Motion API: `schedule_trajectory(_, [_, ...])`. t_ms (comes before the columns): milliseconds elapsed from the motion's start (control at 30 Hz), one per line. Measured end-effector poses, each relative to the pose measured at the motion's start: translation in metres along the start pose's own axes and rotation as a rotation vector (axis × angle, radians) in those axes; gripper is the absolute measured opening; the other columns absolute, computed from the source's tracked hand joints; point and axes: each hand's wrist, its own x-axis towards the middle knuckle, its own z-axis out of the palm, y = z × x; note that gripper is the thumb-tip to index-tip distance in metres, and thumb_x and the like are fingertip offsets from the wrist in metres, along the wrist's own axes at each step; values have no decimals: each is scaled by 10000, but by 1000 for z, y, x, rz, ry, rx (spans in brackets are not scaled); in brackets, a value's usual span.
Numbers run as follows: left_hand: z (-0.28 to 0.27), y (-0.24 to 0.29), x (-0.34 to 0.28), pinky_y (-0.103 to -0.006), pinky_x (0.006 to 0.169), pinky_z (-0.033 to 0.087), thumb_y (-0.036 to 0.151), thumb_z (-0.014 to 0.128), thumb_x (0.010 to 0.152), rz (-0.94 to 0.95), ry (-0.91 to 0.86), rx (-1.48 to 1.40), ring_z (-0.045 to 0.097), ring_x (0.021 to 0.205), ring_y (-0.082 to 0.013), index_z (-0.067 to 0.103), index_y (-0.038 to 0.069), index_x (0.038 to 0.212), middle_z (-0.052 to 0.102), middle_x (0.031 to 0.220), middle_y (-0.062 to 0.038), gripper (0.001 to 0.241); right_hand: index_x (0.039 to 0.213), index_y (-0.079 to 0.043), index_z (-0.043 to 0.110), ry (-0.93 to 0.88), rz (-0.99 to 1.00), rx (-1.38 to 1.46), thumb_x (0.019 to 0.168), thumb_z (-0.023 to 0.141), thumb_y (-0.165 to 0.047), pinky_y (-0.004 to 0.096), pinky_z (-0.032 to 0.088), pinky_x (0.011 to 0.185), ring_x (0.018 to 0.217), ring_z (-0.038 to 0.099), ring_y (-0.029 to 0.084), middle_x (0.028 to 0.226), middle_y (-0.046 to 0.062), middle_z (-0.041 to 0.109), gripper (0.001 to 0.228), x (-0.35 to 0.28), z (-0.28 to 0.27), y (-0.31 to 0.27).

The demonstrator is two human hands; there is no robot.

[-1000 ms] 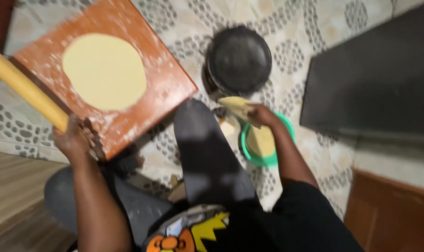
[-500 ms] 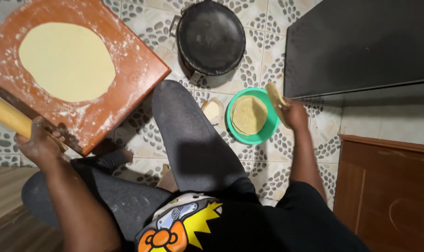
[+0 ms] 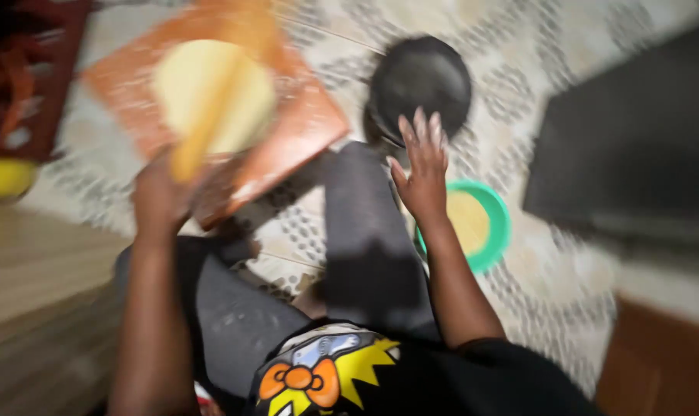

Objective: Rolling out dough balls into flat circles using a rolling pin on a wooden board

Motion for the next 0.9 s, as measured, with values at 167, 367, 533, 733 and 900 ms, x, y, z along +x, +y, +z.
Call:
schedule_trajectory(167, [-74, 57, 23, -604, 874, 540, 279, 438, 1047, 658, -305, 410, 698, 1044, -470, 601, 128, 1153, 735, 1065, -175, 246, 1394, -93, 665, -11, -513, -246, 828, 864, -335, 656, 186, 1183, 1424, 432, 445, 1455, 267, 572, 647, 109, 1, -106])
schedule_trajectory(367, [-54, 7, 113, -696, 999, 537, 254, 845, 987, 215, 240, 289, 363, 1345, -555, 489, -27, 1460, 413, 1465, -292, 655, 1243, -257, 670, -382, -15, -46, 806, 800, -664, 523, 547, 892, 1069, 707, 360, 1053, 98, 728, 611, 137, 73, -105])
schedule_trajectory(533, [130, -140, 215, -533, 859, 596, 267, 641, 950, -301, 61, 58, 726, 1043, -403, 725, 99, 1033, 731, 974, -144, 204, 1410, -193, 592, -487, 332, 182, 833, 802, -466, 542, 524, 1012, 1197, 655, 407, 1229, 181, 708, 672, 115, 136, -122])
schedule_trajectory(733, [140, -99, 193, -552, 879, 604, 323, 760, 885, -424, -37, 12, 715, 1097, -390, 728, 86, 1141, 721, 1084, -158, 351, 1318, -254, 530, -638, 477, 166, 863, 707, -466, 545, 524, 1013, 1187, 673, 370, 1214, 150, 712, 532, 105, 137, -154])
schedule_trajectory(900, [150, -93, 199, -552, 855, 616, 307, 736, 873, -436, -11, 20, 726, 1051, -405, 734, 58, 1092, 709, 1031, -171, 332, 1302, -247, 509, -657, 469, 162, 865, 679, -465, 535, 527, 1015, 1208, 663, 364, 1229, 149, 698, 517, 109, 167, -140])
